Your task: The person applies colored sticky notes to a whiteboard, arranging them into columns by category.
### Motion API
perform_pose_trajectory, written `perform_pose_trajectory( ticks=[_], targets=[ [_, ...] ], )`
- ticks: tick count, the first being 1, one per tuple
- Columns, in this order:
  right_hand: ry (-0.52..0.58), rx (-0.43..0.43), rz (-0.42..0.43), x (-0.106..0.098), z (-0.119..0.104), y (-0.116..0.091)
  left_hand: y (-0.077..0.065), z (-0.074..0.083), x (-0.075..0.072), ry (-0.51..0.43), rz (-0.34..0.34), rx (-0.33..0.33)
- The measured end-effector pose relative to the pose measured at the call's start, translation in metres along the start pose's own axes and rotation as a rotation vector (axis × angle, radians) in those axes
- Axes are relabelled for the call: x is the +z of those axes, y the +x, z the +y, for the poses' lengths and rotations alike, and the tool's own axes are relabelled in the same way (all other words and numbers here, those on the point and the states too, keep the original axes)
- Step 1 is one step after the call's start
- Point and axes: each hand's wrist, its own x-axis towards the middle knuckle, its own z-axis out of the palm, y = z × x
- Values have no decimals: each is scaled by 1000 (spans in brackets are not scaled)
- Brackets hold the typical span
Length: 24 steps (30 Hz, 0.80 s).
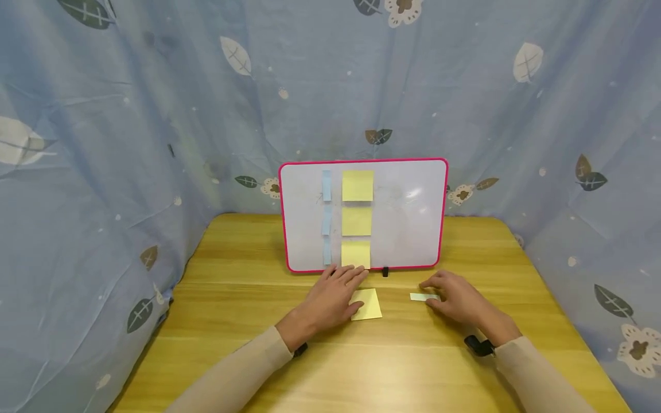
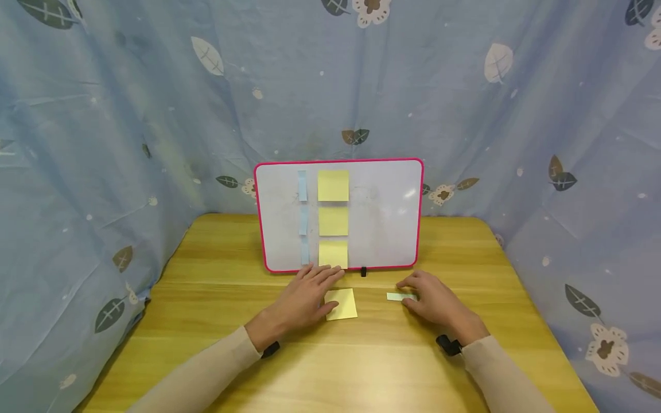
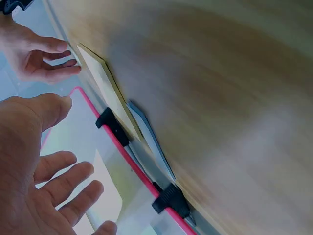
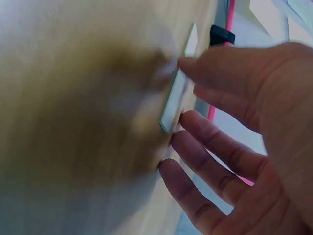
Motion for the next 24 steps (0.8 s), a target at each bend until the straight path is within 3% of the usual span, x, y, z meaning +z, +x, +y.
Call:
perform_pose_trajectory(
  ticks=[10,24],
  targets=[
    [66,-45,29,18,-15,8,4,14,2,29,-20,68],
    [57,-10,39,41,-59,26,8,25,5,34,-117,104]
  ],
)
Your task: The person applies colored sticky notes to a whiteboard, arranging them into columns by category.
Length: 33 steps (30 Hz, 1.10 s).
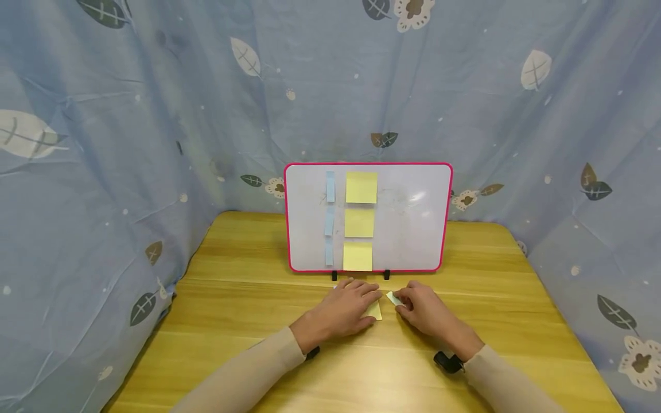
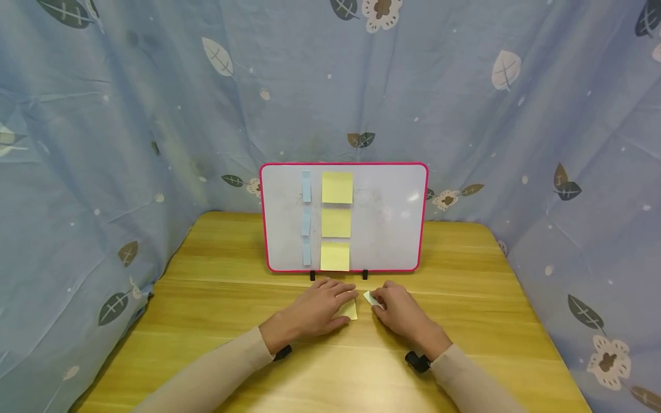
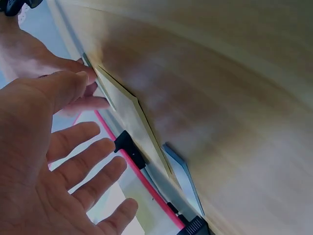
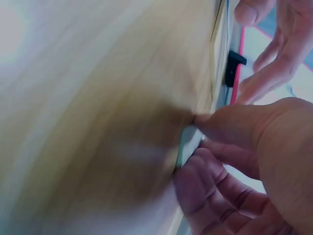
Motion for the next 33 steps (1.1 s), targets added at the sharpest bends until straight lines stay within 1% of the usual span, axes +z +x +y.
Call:
perform_pose_trajectory(
  ticks=[7,10,15,19,24,28,31,33],
  targets=[
    [-63,1,5,2,-2,3,7,4,7,6,-47,-3],
    [-73,-31,13,1,0,4,10,5,9,22,-64,-18],
    [-32,-84,26,-1,3,4,15,5,8,27,-87,-35],
    [4,-100,24,-4,6,3,18,5,6,23,-95,-40],
    [-2,-117,17,-5,6,4,18,5,8,5,-97,-58],
    [-6,-108,18,-2,4,6,17,5,8,11,-86,-62],
    [4,-70,34,1,0,8,17,6,8,20,-64,-60],
    [14,-29,55,4,-4,8,17,6,8,19,-49,-55]
  ],
)
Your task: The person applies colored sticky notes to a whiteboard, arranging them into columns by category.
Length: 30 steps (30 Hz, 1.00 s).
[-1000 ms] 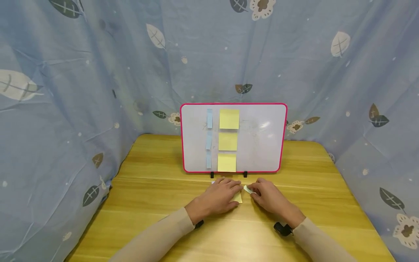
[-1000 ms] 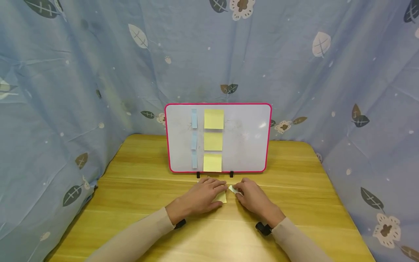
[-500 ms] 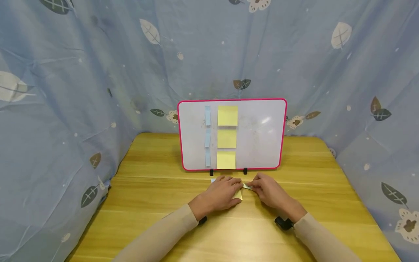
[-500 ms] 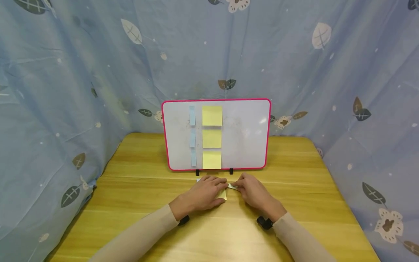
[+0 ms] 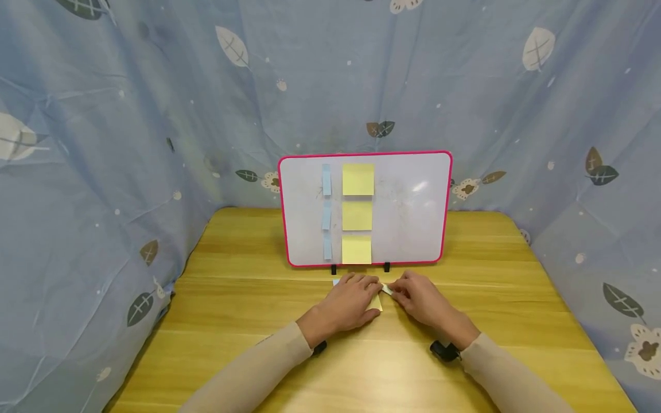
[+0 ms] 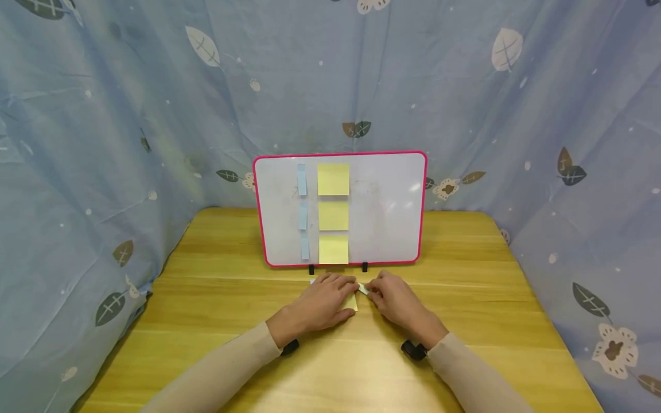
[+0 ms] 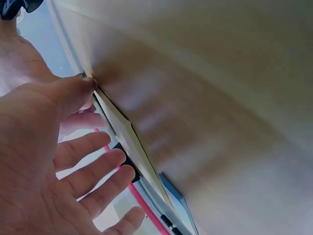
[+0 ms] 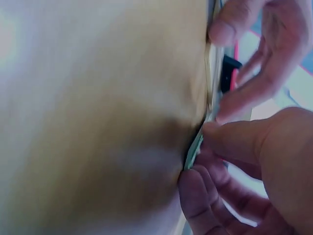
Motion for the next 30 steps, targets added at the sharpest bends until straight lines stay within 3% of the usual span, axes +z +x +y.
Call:
perform_pose_trajectory(
  ticks=[5,8,11,17,30],
  targets=[
    [-5,105,54,7,-11,-1,2,0,-1,-42,7,35],
    [-4,119,55,12,-15,-3,0,1,-1,-53,-12,50],
    [19,83,14,12,-15,-6,-3,2,-1,-53,-42,51],
    [68,-77,-100,1,-11,-10,-6,1,-6,-87,-93,55],
    [50,-228,-178,-12,-3,2,-1,-7,-16,-118,-100,60]
  ],
)
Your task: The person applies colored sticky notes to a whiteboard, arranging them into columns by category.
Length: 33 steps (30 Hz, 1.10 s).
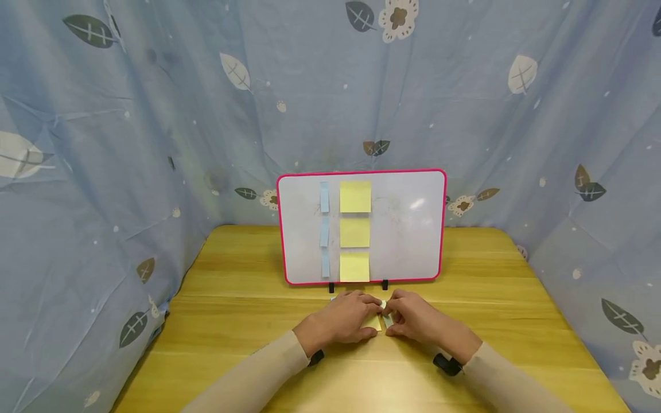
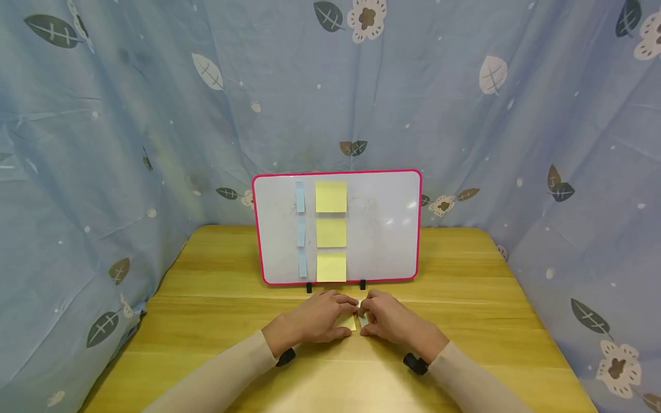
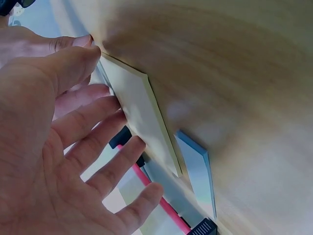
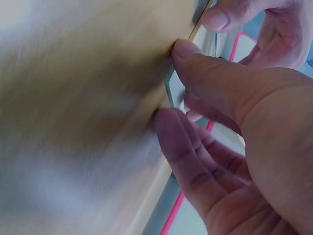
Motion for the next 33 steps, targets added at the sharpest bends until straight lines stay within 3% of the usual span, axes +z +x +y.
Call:
perform_pose_trajectory(
  ticks=[5,11,18,22,25,33],
  targets=[
    [-51,-27,-40,-2,1,0,0,0,1,0,-3,-1],
    [-108,-102,-32,-2,0,-3,1,-1,4,-31,-17,-16],
    [-164,-98,-52,-4,0,0,5,-3,3,-38,-8,-14],
    [-190,-140,-46,-5,1,3,6,-4,1,-37,-15,-18],
    [-192,-157,-42,-5,1,4,6,-3,1,-44,-24,-17],
    [-110,-103,-40,-7,4,3,6,-5,0,-52,-16,-19]
  ],
)
